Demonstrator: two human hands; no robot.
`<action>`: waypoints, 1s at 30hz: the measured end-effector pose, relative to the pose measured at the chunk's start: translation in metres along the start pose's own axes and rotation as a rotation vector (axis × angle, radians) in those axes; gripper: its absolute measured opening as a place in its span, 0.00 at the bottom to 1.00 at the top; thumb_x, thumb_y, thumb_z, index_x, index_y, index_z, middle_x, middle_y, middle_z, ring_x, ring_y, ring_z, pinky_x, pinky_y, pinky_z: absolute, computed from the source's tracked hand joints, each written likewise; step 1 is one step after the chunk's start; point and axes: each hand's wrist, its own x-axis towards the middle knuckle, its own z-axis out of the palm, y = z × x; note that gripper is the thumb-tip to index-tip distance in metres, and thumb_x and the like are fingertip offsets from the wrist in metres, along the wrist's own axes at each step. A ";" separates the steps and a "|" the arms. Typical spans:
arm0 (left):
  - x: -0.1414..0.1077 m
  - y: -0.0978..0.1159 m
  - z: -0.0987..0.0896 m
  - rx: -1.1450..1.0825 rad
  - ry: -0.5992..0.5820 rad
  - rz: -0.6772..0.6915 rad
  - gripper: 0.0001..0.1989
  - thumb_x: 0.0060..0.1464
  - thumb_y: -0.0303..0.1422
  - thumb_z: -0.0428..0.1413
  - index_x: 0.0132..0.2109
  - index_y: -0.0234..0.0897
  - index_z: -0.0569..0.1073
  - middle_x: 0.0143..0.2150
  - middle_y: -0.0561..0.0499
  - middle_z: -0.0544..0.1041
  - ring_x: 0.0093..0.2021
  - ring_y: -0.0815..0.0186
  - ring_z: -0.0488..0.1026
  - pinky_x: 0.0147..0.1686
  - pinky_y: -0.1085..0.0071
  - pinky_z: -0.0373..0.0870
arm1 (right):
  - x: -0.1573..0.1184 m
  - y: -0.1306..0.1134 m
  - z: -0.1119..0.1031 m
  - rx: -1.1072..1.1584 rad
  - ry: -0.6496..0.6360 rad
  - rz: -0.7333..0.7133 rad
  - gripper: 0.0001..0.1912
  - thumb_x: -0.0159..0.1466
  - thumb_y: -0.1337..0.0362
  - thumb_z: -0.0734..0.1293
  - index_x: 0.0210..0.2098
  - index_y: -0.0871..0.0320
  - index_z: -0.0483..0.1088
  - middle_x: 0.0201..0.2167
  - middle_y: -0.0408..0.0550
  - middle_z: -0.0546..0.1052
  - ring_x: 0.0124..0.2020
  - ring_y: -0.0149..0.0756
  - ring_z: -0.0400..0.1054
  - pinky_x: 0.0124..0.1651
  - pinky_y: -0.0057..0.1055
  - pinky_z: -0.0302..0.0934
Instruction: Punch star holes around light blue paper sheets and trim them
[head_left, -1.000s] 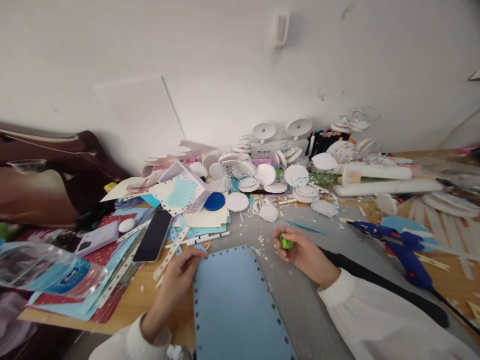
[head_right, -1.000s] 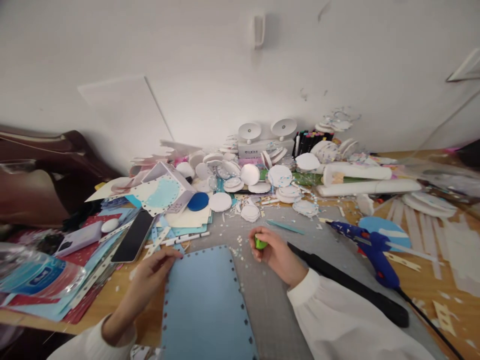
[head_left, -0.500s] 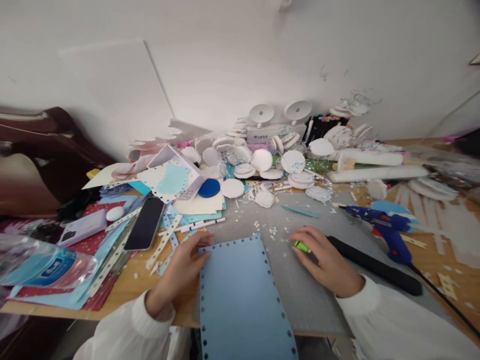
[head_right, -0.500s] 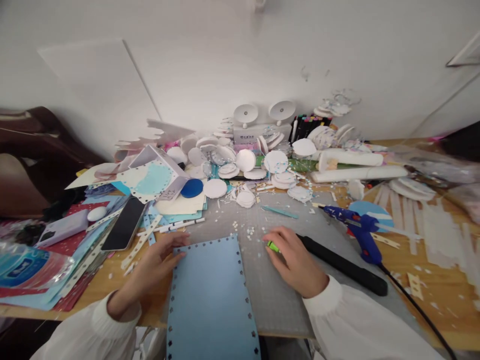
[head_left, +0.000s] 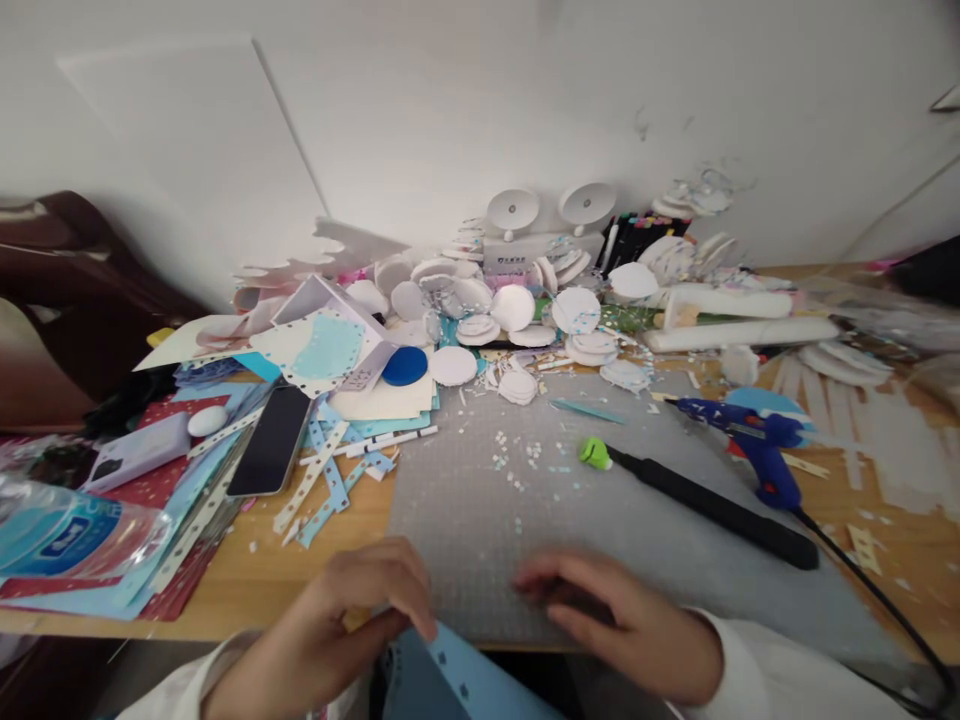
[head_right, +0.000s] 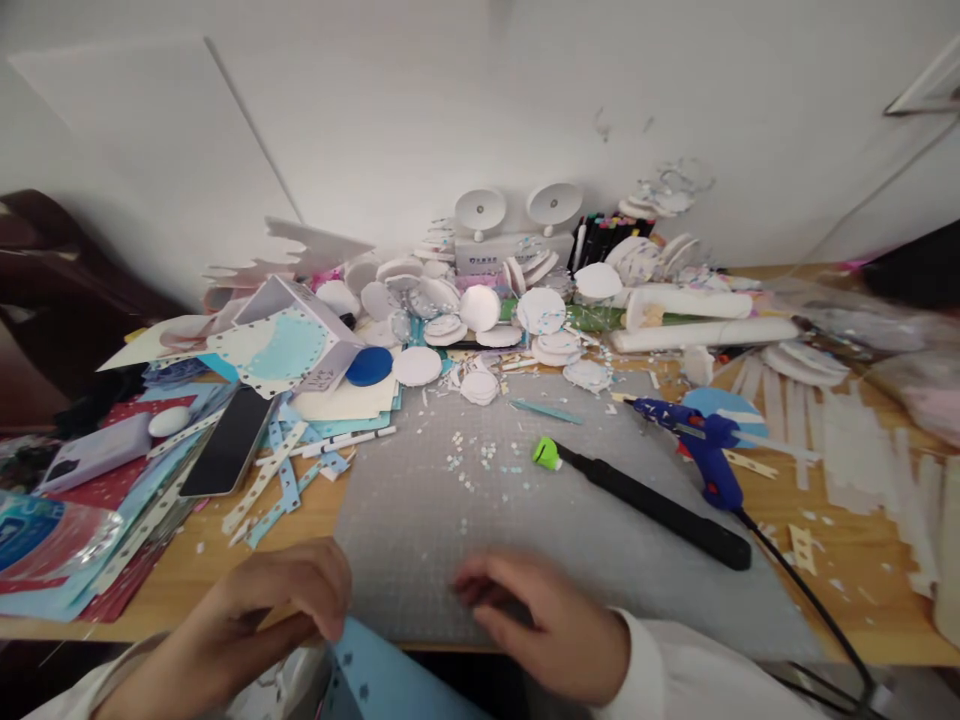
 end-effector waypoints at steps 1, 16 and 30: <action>-0.003 0.004 0.001 -0.010 -0.014 -0.007 0.10 0.58 0.23 0.51 0.36 0.41 0.76 0.32 0.48 0.75 0.36 0.65 0.73 0.36 0.70 0.69 | 0.007 0.003 0.001 0.067 0.025 0.018 0.15 0.64 0.63 0.61 0.50 0.50 0.69 0.45 0.51 0.75 0.45 0.41 0.70 0.48 0.40 0.66; 0.038 -0.013 0.004 0.181 0.385 -0.140 0.05 0.52 0.29 0.55 0.36 0.40 0.75 0.36 0.49 0.77 0.36 0.64 0.74 0.33 0.72 0.71 | 0.008 -0.046 -0.030 -0.324 0.240 -0.086 0.12 0.57 0.59 0.69 0.42 0.49 0.74 0.39 0.50 0.76 0.40 0.45 0.69 0.43 0.40 0.63; 0.071 -0.051 -0.003 0.650 -0.094 0.070 0.16 0.58 0.22 0.46 0.48 0.40 0.73 0.43 0.48 0.73 0.45 0.64 0.71 0.45 0.70 0.67 | 0.025 0.006 -0.027 -0.773 0.219 -0.255 0.13 0.67 0.68 0.57 0.40 0.55 0.73 0.33 0.51 0.73 0.36 0.40 0.66 0.41 0.38 0.63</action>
